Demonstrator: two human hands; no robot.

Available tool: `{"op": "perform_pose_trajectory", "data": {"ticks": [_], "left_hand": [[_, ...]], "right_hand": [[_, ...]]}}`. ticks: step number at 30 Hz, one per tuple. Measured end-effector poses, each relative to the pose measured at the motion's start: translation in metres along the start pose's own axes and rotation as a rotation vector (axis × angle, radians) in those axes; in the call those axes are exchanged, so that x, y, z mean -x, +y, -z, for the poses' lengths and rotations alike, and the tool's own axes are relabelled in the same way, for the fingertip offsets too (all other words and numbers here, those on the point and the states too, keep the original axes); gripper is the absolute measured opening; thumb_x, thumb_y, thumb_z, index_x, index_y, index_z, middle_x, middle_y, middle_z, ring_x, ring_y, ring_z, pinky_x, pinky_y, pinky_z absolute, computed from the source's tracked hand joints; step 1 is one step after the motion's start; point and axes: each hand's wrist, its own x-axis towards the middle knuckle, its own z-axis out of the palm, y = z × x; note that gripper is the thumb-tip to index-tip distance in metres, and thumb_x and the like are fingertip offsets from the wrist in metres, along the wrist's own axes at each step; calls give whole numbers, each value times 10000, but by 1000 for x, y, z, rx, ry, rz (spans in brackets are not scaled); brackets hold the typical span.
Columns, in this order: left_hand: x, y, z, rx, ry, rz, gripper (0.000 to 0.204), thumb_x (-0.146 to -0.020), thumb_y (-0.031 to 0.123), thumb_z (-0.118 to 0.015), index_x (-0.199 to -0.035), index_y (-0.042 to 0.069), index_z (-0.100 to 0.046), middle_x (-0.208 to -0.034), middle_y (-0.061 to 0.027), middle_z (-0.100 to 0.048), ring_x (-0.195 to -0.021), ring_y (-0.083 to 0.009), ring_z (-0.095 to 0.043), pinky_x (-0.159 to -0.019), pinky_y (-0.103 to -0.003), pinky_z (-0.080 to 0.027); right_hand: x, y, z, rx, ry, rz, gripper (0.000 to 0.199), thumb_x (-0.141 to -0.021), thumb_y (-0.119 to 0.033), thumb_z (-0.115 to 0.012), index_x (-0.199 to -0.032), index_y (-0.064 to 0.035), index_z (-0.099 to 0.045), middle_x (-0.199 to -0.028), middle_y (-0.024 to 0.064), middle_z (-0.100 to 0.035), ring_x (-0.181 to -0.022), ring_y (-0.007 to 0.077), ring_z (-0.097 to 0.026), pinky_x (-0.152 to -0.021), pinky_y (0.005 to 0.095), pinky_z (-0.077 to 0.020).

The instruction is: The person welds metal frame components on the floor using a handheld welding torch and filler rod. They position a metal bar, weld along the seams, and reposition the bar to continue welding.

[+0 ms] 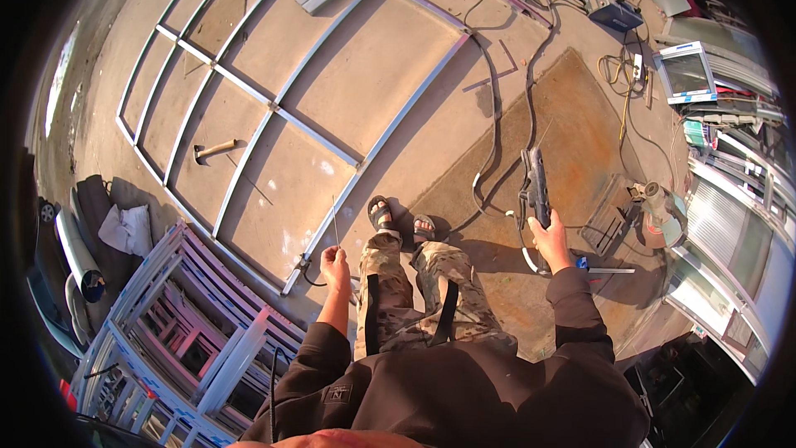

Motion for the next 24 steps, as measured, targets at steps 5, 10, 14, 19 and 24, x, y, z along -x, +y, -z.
{"op": "perform_pose_trajectory", "data": {"ticks": [5,10,14,19,24], "left_hand": [[-56,40,-28,-132,6,-3,119,-883,128,-606,-923,17,-625,-797,-22,-591,-712,-112,-530,-673,-266,-447],[-89,67,-68,-271,-54,47,149,-915,164,-556,-939,32,-620,-759,-17,-569,-691,-112,-524,-644,-269,-427],[-108,74,-135,-312,-30,73,149,-898,138,-568,-995,35,-613,-751,-5,-566,-679,-98,-529,-593,-263,-436],[-122,80,-265,-277,-91,123,173,-867,106,-630,-1019,29,-602,-777,-13,-575,-583,-84,-516,-479,-250,-425],[-135,78,-437,-446,-186,92,142,-832,69,-651,-959,15,-618,-753,-16,-585,-563,-98,-529,-524,-252,-453]], "right_hand": [[-26,-13,-10,-159,-133,-252,375,-916,-384,-678,-756,-88,-515,-580,4,-512,-423,114,-508,-393,295,-404],[-88,8,-31,-154,16,-205,311,-929,-323,-654,-868,-61,-498,-661,10,-534,-533,99,-551,-449,275,-428],[-153,13,-19,-120,35,-145,323,-891,-294,-698,-898,-42,-495,-664,37,-565,-511,125,-555,-449,290,-432],[-290,35,-4,-357,-22,-265,319,-871,-248,-731,-892,-45,-486,-659,30,-561,-489,103,-555,-422,288,-427],[-437,77,-10,193,182,-314,490,-875,-383,-513,-1134,27,-580,-1091,287,-647,-1059,462,-601,-892,507,-469]]}}
